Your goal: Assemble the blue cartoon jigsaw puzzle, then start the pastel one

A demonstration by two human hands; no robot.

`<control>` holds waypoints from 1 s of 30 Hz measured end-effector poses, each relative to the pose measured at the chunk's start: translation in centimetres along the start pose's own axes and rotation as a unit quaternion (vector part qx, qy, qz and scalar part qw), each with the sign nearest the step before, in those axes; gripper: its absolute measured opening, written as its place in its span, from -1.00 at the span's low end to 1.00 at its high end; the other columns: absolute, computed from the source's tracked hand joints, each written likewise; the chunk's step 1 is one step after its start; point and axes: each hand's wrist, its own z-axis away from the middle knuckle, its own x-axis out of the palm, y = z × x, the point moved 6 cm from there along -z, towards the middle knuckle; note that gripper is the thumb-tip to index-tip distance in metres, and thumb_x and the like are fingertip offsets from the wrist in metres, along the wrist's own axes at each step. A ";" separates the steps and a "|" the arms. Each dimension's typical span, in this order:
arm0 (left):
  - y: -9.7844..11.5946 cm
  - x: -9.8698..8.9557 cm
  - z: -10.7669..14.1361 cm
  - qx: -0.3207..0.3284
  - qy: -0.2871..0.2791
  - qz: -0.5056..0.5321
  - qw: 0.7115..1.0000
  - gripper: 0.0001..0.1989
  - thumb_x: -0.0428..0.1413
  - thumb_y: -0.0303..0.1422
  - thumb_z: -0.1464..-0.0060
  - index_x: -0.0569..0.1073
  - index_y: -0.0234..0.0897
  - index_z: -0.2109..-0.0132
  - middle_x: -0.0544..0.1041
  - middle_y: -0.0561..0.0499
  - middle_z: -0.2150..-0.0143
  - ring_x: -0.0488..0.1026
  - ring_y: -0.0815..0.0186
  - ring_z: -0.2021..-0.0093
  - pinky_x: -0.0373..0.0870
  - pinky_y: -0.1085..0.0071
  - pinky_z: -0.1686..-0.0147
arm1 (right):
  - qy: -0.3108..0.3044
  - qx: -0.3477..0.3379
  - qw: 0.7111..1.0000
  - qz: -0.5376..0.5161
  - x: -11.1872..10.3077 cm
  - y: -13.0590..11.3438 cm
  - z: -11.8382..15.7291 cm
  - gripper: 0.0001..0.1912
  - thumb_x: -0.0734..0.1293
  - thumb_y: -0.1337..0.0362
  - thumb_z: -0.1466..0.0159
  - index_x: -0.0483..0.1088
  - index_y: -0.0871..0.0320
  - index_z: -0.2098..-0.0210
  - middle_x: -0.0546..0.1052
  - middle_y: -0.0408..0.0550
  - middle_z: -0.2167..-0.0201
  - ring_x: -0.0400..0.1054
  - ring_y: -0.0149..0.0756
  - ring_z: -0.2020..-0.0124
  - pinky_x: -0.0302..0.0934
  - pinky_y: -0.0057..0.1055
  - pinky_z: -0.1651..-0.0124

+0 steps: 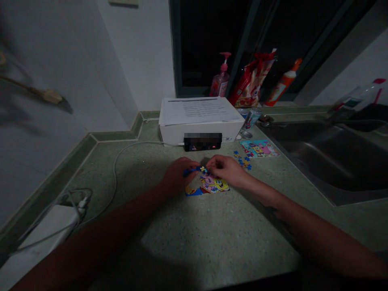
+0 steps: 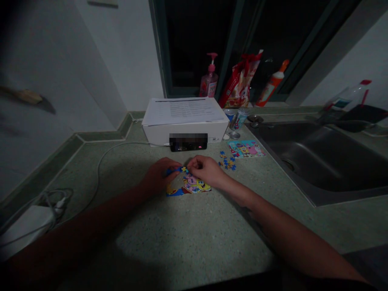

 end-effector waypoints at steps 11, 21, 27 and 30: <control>0.4 0.1 0.1 -0.020 -0.032 0.013 0.999 -0.83 0.24 -0.41 -0.20 0.67 -0.09 0.08 0.70 -0.02 0.10 0.62 0.15 0.00 0.56 0.10 -0.13 | -0.037 -0.031 0.999 0.012 0.9 -0.5 0.4 -0.97 0.42 0.30 -0.25 0.52 0.10 0.33 0.56 -0.15 0.47 0.39 -0.31 0.44 0.26 -0.37 0.34; 0.5 -0.2 0.4 0.015 0.012 0.014 1.000 -0.89 0.21 -0.49 -0.19 0.55 -0.18 0.17 0.63 -0.01 0.18 0.58 0.20 0.09 0.53 0.20 -0.03 | 0.000 -0.030 0.998 -0.049 1.3 -0.2 -0.2 -0.86 0.46 0.24 -0.23 0.51 0.11 0.23 0.57 -0.13 0.37 0.43 -0.29 0.37 0.33 -0.34 0.28; 0.3 -0.6 0.3 -0.019 0.024 0.006 1.000 -0.91 0.20 -0.48 -0.19 0.52 -0.18 0.24 0.63 0.00 0.20 0.58 0.21 0.11 0.53 0.23 -0.01 | 0.003 -0.032 0.999 -0.028 1.8 0.2 -0.3 -0.88 0.47 0.24 -0.24 0.53 0.11 0.23 0.59 -0.11 0.36 0.43 -0.30 0.39 0.31 -0.37 0.34; 0.0 -0.9 0.3 -0.055 0.035 0.024 0.998 -0.92 0.20 -0.48 -0.17 0.53 -0.18 0.23 0.63 0.02 0.23 0.58 0.23 0.16 0.53 0.27 0.06 | 0.001 -0.059 0.998 0.002 1.9 -0.4 -0.1 -0.85 0.48 0.22 -0.25 0.54 0.11 0.21 0.57 -0.13 0.39 0.42 -0.30 0.39 0.29 -0.37 0.33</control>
